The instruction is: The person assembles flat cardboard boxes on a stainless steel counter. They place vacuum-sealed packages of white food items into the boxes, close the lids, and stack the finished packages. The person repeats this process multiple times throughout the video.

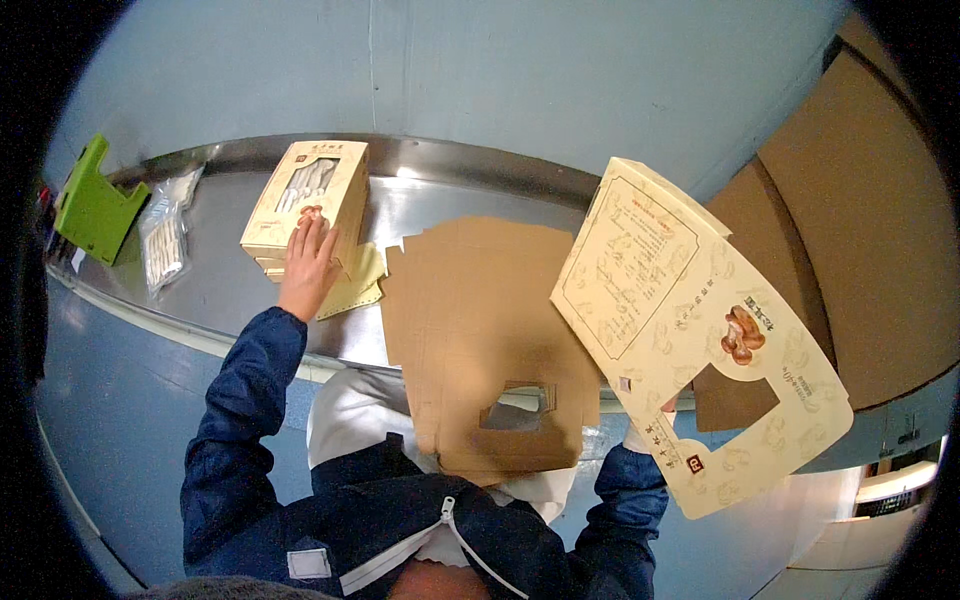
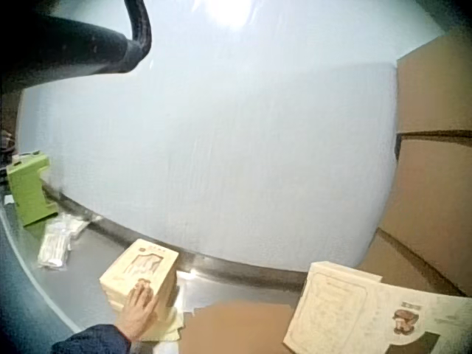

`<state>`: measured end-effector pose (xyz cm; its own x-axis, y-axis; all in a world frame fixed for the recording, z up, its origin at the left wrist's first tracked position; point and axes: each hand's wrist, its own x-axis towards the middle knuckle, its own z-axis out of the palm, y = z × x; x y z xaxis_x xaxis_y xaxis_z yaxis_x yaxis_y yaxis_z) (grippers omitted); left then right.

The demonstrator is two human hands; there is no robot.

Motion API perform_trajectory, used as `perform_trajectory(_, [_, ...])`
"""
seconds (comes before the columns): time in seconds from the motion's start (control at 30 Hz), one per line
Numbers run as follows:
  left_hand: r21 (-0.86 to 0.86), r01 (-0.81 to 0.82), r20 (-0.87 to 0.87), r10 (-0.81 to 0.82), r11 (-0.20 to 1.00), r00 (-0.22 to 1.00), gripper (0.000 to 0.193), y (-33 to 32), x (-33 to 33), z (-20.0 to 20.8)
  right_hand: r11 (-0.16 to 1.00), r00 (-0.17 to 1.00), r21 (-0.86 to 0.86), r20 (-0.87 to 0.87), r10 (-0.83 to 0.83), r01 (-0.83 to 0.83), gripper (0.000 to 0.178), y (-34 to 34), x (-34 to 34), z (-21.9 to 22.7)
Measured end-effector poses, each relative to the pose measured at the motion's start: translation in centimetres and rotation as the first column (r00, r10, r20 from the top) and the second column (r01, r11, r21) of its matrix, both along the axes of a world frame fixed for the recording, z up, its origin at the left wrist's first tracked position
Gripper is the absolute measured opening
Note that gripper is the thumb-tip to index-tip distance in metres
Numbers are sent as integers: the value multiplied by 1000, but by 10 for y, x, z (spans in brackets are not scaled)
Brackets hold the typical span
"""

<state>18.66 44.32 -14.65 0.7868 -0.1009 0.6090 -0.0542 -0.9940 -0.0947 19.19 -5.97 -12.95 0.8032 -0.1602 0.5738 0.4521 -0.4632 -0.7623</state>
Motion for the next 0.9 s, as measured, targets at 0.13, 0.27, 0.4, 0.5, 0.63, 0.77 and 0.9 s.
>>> perform_trajectory(0.13, [-152,459,46,-457,875,888,47,-42,7,8,1000,1000,28,-29,-7,7,21,-3,-6,-4])
perform_trajectory(0.27, [-234,527,-232,-573,817,786,32,-128,45,-15,999,998,43,-57,-12,14,21,-10,-10,-3])
perform_trajectory(0.4, [-338,462,-125,-525,820,842,24,-173,102,-74,997,996,59,-72,52,-48,21,3,-3,-2])
perform_trajectory(0.5, [-350,347,-217,-436,870,874,18,-191,129,-93,997,994,65,-105,39,-32,21,-5,-10,-5])
perform_trajectory(0.63, [-401,337,-239,-452,852,859,14,-190,140,-103,995,990,94,-133,38,-25,21,-12,-7,-3])
perform_trajectory(0.77, [-305,402,-127,-455,863,881,11,-203,127,-93,991,977,94,-183,108,-92,21,-9,3,0])
perform_trajectory(0.9, [-334,447,-96,-502,830,860,15,-185,107,-104,956,948,-117,-206,242,-269,20,23,21,22])
